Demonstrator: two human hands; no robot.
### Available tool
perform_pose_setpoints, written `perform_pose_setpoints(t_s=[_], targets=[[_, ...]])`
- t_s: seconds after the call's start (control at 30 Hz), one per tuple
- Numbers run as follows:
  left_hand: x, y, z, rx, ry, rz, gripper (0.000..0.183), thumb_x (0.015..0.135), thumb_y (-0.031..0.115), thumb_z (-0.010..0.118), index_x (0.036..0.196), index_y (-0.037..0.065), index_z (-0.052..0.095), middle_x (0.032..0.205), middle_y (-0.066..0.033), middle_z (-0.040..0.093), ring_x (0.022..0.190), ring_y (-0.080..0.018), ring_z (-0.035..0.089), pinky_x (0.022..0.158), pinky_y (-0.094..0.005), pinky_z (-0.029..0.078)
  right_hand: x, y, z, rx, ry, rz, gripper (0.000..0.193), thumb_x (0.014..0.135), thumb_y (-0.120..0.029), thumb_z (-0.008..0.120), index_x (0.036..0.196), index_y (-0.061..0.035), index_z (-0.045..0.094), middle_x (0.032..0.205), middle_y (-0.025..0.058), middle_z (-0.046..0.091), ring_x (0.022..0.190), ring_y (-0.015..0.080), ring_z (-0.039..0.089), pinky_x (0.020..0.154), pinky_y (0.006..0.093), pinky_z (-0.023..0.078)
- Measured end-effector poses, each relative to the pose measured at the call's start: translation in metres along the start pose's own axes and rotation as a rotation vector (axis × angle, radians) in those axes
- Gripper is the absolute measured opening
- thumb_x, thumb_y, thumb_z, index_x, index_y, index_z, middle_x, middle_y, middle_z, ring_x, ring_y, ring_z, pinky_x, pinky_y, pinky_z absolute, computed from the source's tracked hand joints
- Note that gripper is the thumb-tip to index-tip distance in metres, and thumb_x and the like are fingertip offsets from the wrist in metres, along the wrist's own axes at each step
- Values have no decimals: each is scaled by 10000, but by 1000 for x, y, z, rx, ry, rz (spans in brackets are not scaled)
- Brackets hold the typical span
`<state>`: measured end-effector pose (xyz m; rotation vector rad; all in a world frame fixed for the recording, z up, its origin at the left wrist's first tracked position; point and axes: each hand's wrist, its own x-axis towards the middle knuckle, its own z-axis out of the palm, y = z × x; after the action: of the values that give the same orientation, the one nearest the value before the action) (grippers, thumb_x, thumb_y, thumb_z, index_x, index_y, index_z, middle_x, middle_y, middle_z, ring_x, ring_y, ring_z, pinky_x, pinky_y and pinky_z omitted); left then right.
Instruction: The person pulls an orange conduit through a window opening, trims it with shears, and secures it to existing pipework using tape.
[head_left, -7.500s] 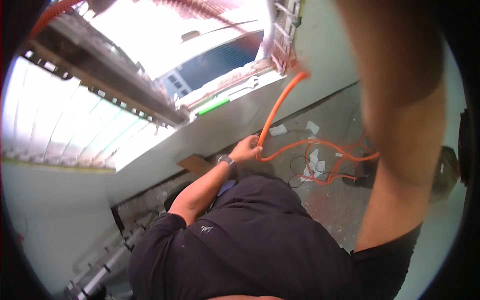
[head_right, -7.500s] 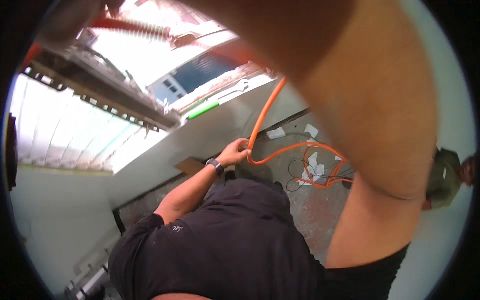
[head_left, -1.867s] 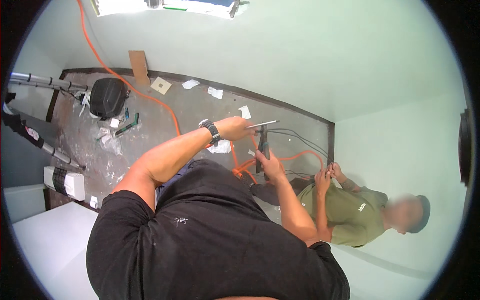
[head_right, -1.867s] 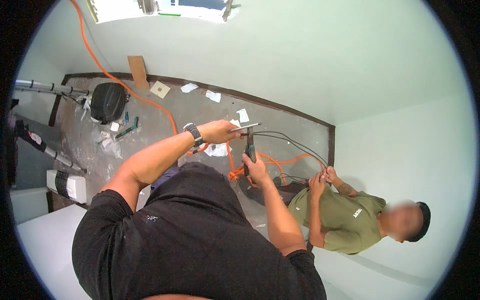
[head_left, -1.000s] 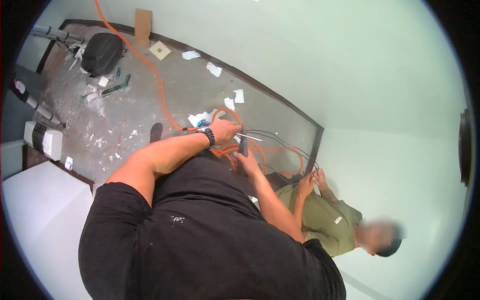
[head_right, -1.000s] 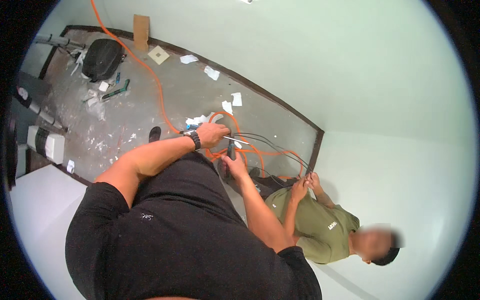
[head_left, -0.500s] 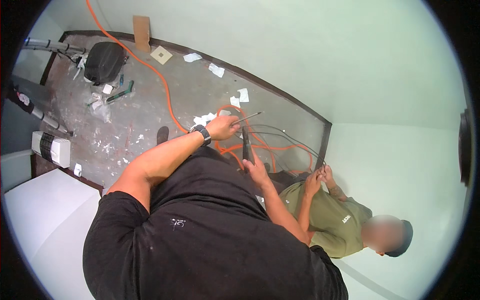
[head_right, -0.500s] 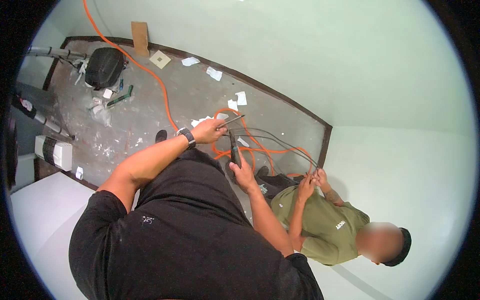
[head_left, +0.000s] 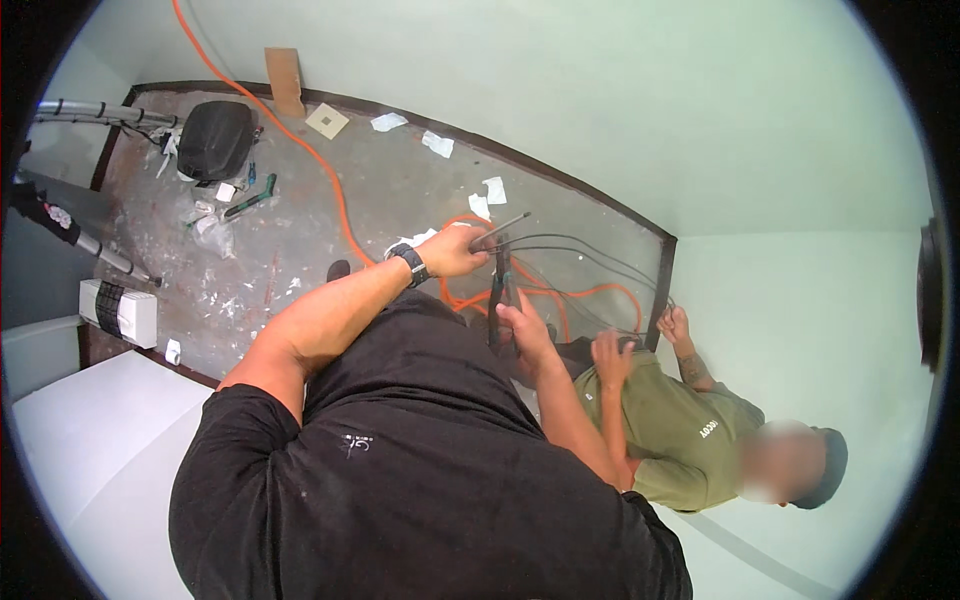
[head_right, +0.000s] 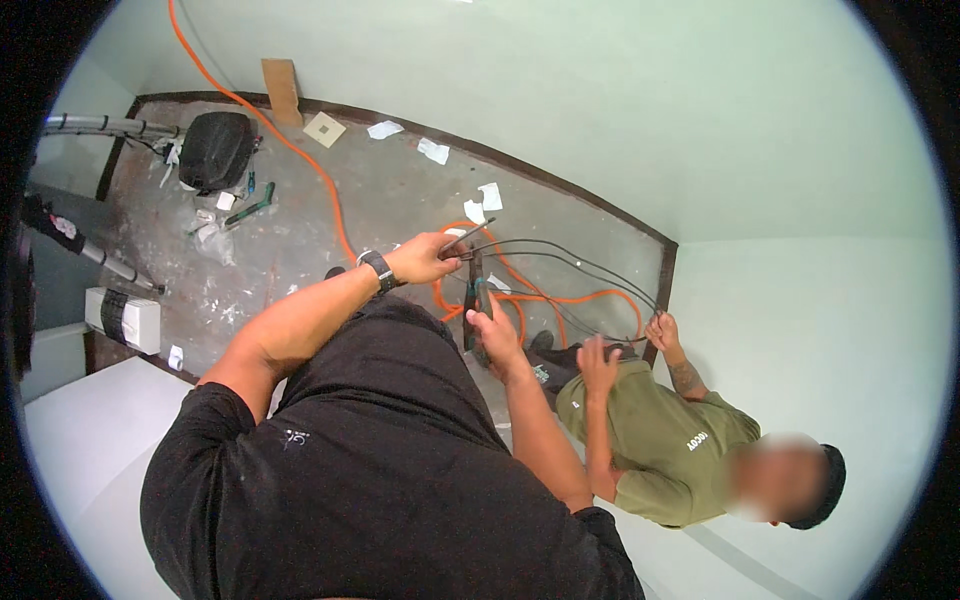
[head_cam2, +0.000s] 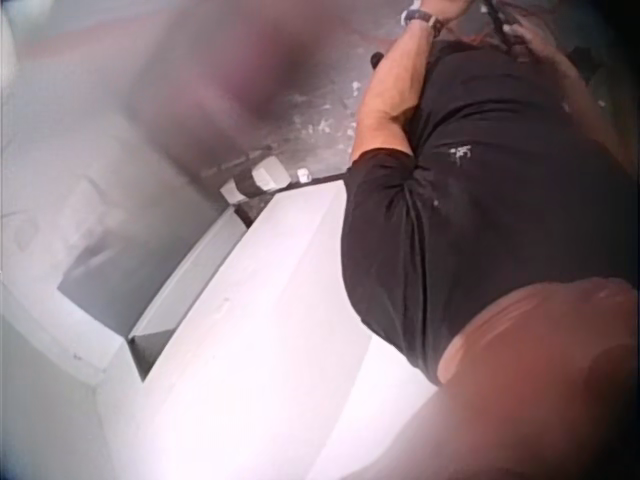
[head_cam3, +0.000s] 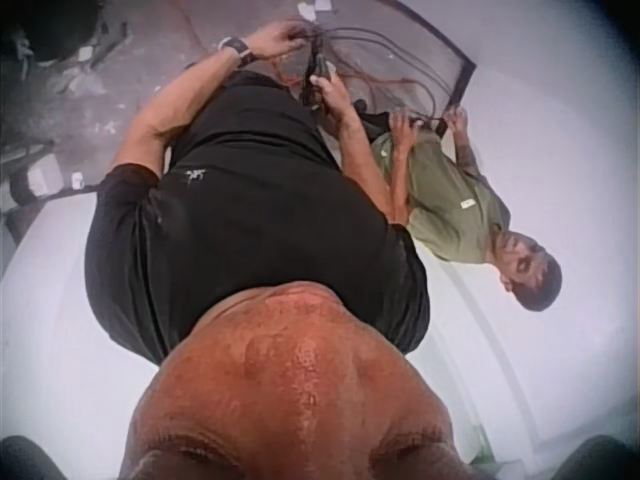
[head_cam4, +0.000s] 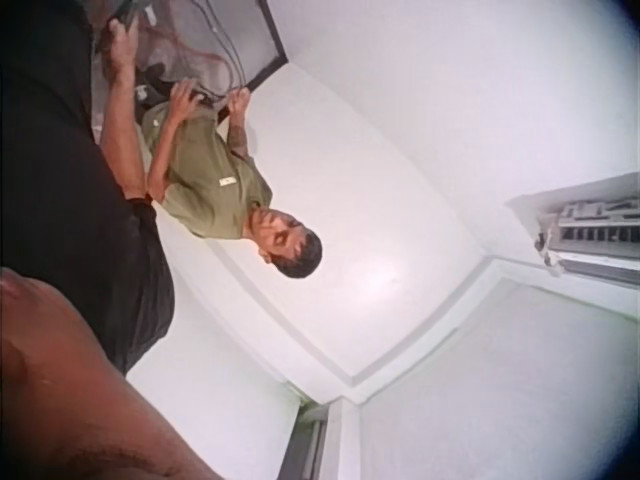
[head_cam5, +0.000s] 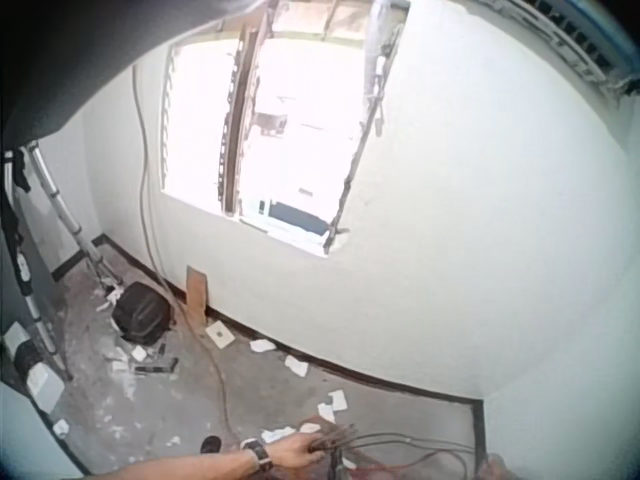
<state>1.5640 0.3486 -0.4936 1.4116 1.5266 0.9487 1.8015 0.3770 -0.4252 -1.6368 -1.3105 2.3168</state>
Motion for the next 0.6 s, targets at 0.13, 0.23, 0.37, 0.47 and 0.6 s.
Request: perform_pose_setpoints(t_s=[0.13,0.23,0.37,0.47,0.6], targets=[[-2,8,-4,-44,-37,-59,243,904,212,688,1075,47,743,873,-153,723,789,-258,673,764,-409,517,4,0,-7,-261,41,-153,704,938,-169,604,1599,-116,368,1282,80,598,1121,193,558,984,326,442],[-7,18,-10,28,-76,-140,248,912,218,678,1091,63,747,896,-151,738,814,-248,685,779,-401,527,7,1,-9,-356,10,-156,747,936,-167,608,1624,-119,320,1371,104,574,1185,203,554,1033,327,423],[-9,8,-7,15,-42,-67,269,916,230,662,1123,86,755,937,-147,754,854,-253,699,805,-398,537,16,16,-19,-434,1,-291,781,924,-158,617,1635,-124,296,1463,138,537,1257,209,534,1081,321,396],[-10,5,-7,-15,-89,-8,287,914,236,653,1150,109,757,977,-144,762,901,-260,711,829,-395,543,18,21,-23,-508,11,-384,797,907,-138,622,1634,-119,297,1405,143,569,1217,216,554,1057,337,421],[-13,6,-7,19,-126,-106,297,914,228,646,1164,110,753,1027,-152,762,947,-276,716,842,-405,541,5,12,-12,-424,-8,-230,792,897,-140,618,1626,-114,310,1297,141,623,1130,239,599,1010,359,457]])
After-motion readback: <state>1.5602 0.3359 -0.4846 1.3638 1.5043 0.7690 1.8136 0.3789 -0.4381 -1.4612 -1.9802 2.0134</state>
